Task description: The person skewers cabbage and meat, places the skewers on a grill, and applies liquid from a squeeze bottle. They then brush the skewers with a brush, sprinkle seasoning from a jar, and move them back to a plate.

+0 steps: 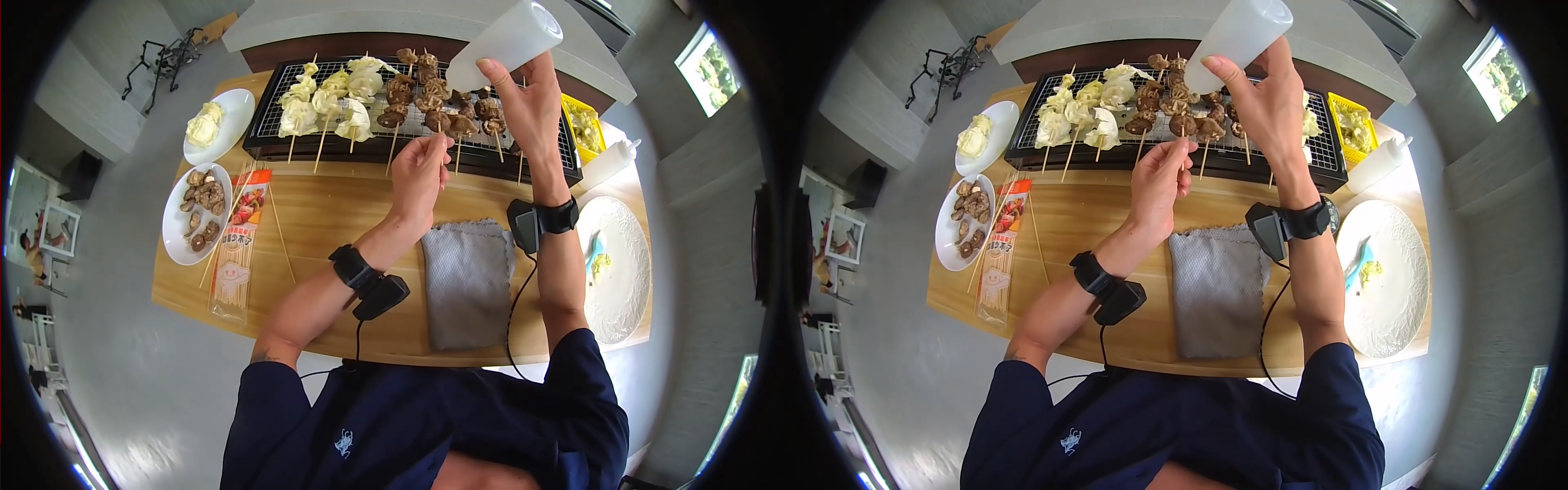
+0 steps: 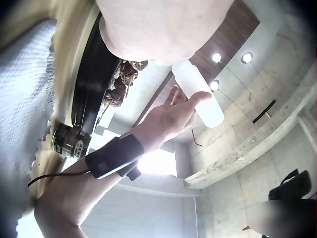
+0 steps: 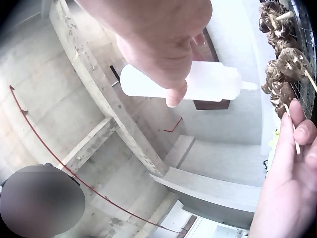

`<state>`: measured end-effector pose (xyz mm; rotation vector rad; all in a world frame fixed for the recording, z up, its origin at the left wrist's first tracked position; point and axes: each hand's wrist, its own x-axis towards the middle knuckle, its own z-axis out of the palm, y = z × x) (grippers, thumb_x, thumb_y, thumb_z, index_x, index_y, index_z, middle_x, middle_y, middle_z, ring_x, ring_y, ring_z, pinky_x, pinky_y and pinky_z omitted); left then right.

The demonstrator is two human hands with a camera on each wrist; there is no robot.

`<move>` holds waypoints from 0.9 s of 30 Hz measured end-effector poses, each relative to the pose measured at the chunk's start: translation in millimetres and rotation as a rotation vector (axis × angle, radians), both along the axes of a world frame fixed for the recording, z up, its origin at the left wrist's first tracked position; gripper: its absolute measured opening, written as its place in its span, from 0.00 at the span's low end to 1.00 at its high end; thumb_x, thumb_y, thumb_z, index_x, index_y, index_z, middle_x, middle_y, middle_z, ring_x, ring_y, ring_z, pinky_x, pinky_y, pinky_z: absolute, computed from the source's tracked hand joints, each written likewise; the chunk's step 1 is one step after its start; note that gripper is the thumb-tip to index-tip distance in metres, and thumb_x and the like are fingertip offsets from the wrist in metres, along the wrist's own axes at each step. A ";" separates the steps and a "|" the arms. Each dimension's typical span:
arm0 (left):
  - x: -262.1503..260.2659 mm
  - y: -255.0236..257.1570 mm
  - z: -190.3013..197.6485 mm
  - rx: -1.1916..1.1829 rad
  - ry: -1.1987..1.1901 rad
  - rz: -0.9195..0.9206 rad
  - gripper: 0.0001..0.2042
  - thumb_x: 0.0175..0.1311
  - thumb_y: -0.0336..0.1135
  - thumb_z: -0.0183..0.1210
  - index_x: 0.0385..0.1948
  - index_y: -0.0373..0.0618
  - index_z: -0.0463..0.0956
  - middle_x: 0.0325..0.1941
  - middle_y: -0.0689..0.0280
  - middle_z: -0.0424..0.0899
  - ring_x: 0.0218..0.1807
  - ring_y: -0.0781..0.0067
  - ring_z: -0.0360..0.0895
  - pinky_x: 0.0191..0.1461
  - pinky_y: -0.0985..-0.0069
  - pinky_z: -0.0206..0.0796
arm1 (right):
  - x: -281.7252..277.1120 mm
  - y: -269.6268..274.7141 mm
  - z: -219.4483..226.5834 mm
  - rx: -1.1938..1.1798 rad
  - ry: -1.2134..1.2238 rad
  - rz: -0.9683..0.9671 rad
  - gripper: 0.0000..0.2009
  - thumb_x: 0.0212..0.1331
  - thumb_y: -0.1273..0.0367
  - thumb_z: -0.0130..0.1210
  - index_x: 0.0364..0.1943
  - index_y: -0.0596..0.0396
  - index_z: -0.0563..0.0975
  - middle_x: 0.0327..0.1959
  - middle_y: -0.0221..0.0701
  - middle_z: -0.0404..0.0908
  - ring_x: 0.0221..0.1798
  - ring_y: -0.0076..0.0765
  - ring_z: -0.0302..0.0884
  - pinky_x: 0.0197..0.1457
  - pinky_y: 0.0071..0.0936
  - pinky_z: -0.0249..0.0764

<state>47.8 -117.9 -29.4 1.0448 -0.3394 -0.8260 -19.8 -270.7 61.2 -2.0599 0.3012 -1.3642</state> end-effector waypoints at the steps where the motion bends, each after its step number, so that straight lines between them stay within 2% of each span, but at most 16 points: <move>1: -0.5 -0.3 0.8 -0.007 -0.008 0.000 0.10 0.74 0.41 0.60 0.40 0.45 0.81 0.28 0.77 0.75 0.23 0.90 0.68 0.25 0.86 0.59 | 0.5 -0.6 -0.9 0.015 0.008 -0.057 0.28 0.59 0.60 0.71 0.56 0.64 0.73 0.46 0.43 0.87 0.52 0.38 0.85 0.56 0.34 0.78; 4: -0.9 0.5 3.4 -0.010 0.000 -0.011 0.09 0.73 0.40 0.61 0.40 0.44 0.81 0.28 0.76 0.75 0.23 0.90 0.68 0.24 0.86 0.59 | 6.5 -3.1 -1.5 0.100 -0.097 0.020 0.27 0.59 0.60 0.71 0.55 0.64 0.74 0.46 0.43 0.87 0.51 0.37 0.85 0.55 0.33 0.79; 8: -4.6 0.6 -1.2 -0.032 0.007 -0.019 0.09 0.73 0.39 0.61 0.39 0.44 0.80 0.28 0.75 0.75 0.22 0.89 0.67 0.24 0.86 0.59 | 26.7 -23.1 4.3 0.122 -0.102 0.072 0.25 0.60 0.62 0.70 0.54 0.64 0.75 0.46 0.43 0.87 0.51 0.37 0.85 0.55 0.33 0.79; 11: -7.6 -2.8 -2.7 -0.065 0.027 -0.020 0.08 0.73 0.39 0.61 0.38 0.44 0.80 0.28 0.75 0.75 0.22 0.89 0.67 0.24 0.86 0.59 | 40.4 -37.9 26.0 0.029 0.008 0.002 0.28 0.63 0.58 0.67 0.59 0.63 0.74 0.47 0.42 0.86 0.52 0.36 0.84 0.52 0.33 0.80; 12: -8.4 -2.5 -2.7 -0.061 0.029 -0.019 0.08 0.73 0.38 0.61 0.38 0.44 0.79 0.28 0.75 0.75 0.22 0.89 0.68 0.23 0.86 0.58 | 42.1 -41.0 32.7 -0.021 0.099 -0.023 0.26 0.68 0.60 0.62 0.61 0.64 0.71 0.53 0.40 0.83 0.56 0.35 0.82 0.55 0.33 0.80; 13: -8.3 -1.7 -2.1 -0.055 0.029 -0.017 0.08 0.73 0.38 0.61 0.38 0.44 0.79 0.28 0.75 0.75 0.22 0.89 0.68 0.23 0.86 0.58 | 46.2 -47.4 35.6 -0.029 0.102 -0.016 0.26 0.68 0.60 0.62 0.61 0.64 0.71 0.53 0.40 0.83 0.56 0.35 0.82 0.55 0.33 0.80; 16: -6.6 -1.5 -0.6 -0.046 0.035 -0.009 0.08 0.72 0.38 0.61 0.38 0.44 0.78 0.28 0.75 0.75 0.22 0.89 0.68 0.23 0.86 0.58 | 61.0 -73.5 29.4 0.006 0.178 -0.026 0.27 0.64 0.61 0.67 0.58 0.67 0.72 0.51 0.39 0.84 0.53 0.32 0.83 0.55 0.28 0.78; 18: -5.6 -2.4 0.1 -0.060 0.040 0.006 0.08 0.72 0.38 0.62 0.37 0.44 0.77 0.27 0.75 0.74 0.22 0.89 0.68 0.23 0.86 0.58 | 68.0 -88.4 15.8 -0.066 0.099 -0.040 0.31 0.58 0.52 0.70 0.53 0.66 0.76 0.47 0.41 0.87 0.48 0.35 0.85 0.52 0.32 0.79; 19: -5.1 -2.9 0.1 -0.065 0.041 0.013 0.08 0.72 0.38 0.62 0.37 0.44 0.76 0.27 0.75 0.74 0.22 0.89 0.68 0.23 0.86 0.58 | 67.1 -81.4 19.0 -0.076 0.106 -0.029 0.31 0.58 0.52 0.70 0.53 0.66 0.76 0.47 0.41 0.87 0.48 0.35 0.85 0.52 0.32 0.79; 21: -4.7 -4.6 0.0 -0.089 0.045 0.034 0.08 0.72 0.38 0.62 0.36 0.44 0.76 0.26 0.75 0.74 0.22 0.89 0.68 0.23 0.85 0.58 | 51.9 -54.9 26.1 0.077 0.125 -0.019 0.33 0.55 0.48 0.70 0.52 0.64 0.77 0.43 0.39 0.87 0.45 0.33 0.84 0.50 0.31 0.79; 22: -4.5 -4.7 -1.1 -0.101 0.040 0.040 0.09 0.71 0.38 0.63 0.36 0.44 0.75 0.26 0.75 0.74 0.21 0.89 0.68 0.23 0.85 0.57 | 45.9 -47.4 28.8 0.052 0.144 -0.031 0.32 0.54 0.49 0.72 0.50 0.64 0.78 0.39 0.37 0.87 0.42 0.29 0.83 0.48 0.27 0.79; 27: -5.2 -5.8 -2.3 -0.100 0.040 0.061 0.09 0.71 0.37 0.62 0.36 0.43 0.75 0.24 0.75 0.73 0.21 0.89 0.68 0.22 0.85 0.57 | 30.6 -19.5 33.7 0.066 0.192 0.072 0.31 0.52 0.49 0.74 0.46 0.65 0.78 0.37 0.35 0.86 0.38 0.24 0.82 0.44 0.23 0.78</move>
